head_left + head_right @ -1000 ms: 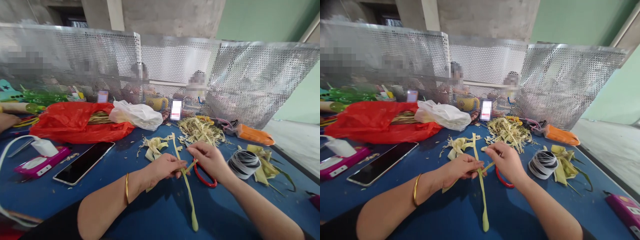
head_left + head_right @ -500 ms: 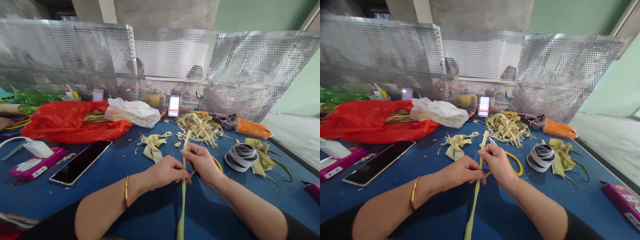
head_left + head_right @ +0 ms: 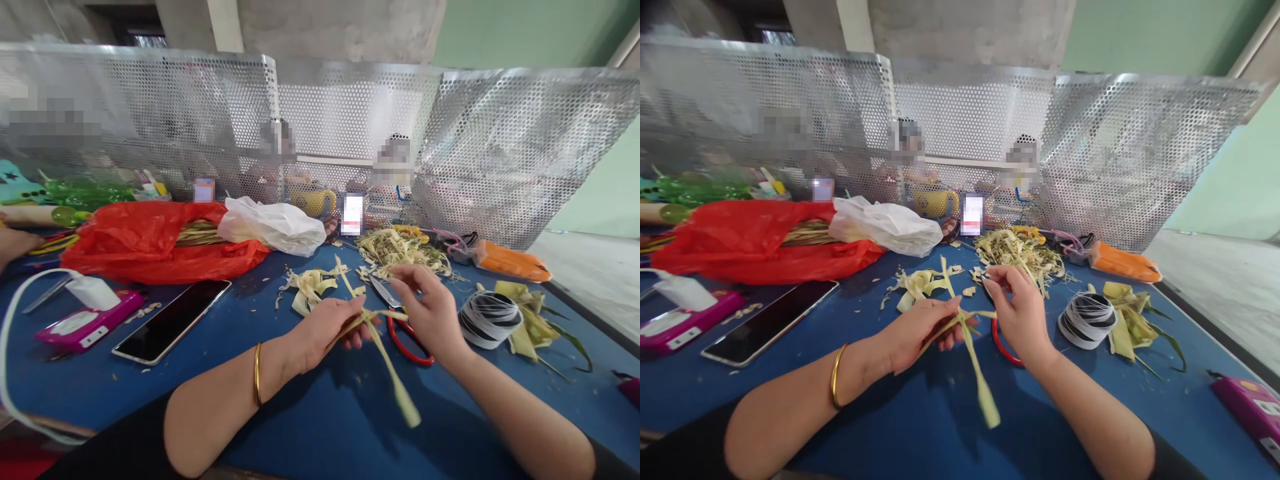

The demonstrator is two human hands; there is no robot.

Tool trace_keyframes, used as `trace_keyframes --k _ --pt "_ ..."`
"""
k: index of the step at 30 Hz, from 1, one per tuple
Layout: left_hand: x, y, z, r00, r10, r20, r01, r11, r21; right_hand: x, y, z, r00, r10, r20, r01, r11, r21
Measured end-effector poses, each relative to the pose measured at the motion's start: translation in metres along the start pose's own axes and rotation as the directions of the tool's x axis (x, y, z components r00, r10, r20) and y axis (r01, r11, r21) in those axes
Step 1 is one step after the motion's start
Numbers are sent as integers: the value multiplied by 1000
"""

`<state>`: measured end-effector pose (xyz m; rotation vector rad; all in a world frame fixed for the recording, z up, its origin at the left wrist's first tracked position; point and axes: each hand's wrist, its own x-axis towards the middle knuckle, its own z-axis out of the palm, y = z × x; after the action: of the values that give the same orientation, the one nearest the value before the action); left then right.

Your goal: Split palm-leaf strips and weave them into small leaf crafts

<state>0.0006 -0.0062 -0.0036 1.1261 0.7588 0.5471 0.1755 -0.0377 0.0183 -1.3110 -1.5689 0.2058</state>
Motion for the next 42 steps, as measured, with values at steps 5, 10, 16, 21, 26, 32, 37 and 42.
trace_keyframes --k 5,10,16,21,26,32,37,42 --pt "7 0 -7 998 -18 -66 3 975 -221 -6 -18 -10 752 -520 407 609 783 -126" --pt "6 -1 -6 997 29 -72 -44 977 -208 -26 -17 14 451 -562 694 889 352 -293" --pt "4 0 -1 992 50 -117 -74 973 -217 -31 -15 21 458 -622 635 887 371 -276" --pt "0 -1 4 986 51 -157 -90 964 -249 -32 -20 20 453 -656 604 880 436 -187" --pt "1 -2 1 986 39 -161 -78 967 -243 -33 -18 24 467 -658 591 869 467 -166" --pt "3 0 -4 990 89 -110 -112 969 -222 -36 -14 26 453 -681 575 886 414 -207" --pt "5 3 -7 969 164 -184 -190 972 -135 -36 -15 20 497 -712 497 865 454 -214" --pt "7 8 -8 958 184 -220 -223 960 -167 -26 -10 14 879 -399 262 477 714 -513"
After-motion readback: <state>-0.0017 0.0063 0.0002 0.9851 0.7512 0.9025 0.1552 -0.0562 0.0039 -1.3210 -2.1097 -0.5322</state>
